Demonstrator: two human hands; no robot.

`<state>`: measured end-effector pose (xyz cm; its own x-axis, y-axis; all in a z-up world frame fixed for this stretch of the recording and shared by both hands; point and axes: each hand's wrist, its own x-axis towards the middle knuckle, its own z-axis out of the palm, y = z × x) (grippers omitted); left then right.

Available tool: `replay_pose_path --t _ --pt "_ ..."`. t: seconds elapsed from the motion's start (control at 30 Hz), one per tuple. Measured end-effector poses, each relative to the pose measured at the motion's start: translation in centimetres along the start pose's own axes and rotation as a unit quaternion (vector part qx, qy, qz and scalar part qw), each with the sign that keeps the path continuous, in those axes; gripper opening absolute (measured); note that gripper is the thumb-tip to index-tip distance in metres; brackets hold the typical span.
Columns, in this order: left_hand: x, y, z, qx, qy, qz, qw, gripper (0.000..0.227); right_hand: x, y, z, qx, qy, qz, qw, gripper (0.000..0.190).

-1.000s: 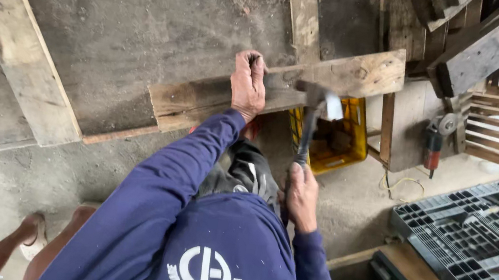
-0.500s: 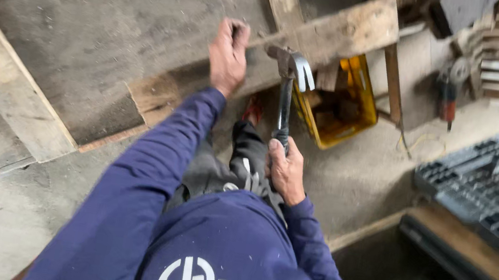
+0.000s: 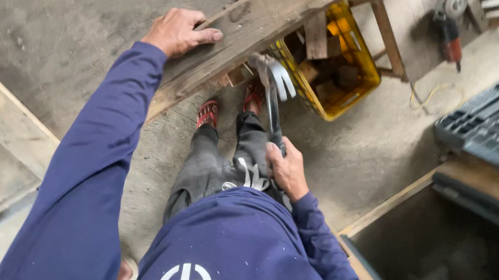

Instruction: The person hammers nails into wooden planks using a hammer. They repeatedly position the planks, insert nails, and strike them to secure the wood pieces together.

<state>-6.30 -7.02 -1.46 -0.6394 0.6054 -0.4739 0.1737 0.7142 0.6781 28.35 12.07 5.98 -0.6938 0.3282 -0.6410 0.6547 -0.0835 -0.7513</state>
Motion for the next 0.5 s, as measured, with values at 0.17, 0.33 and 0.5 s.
replay_pose_path --t 0.17,0.33,0.5 --pt "-6.1 5.4 2.3 0.046 0.022 0.09 0.995 0.055 -5.9 6.7 -3.0 0.04 0.091 0.043 0.994 0.021" --pt "-13.3 11.5 5.1 0.048 0.05 0.07 0.995 0.055 -7.6 11.2 -5.2 0.242 0.216 0.09 0.942 0.03" --pt "-16.0 17.1 6.8 0.174 -0.036 0.085 0.98 0.038 -5.9 13.9 -9.7 0.372 0.27 0.127 0.879 0.038"
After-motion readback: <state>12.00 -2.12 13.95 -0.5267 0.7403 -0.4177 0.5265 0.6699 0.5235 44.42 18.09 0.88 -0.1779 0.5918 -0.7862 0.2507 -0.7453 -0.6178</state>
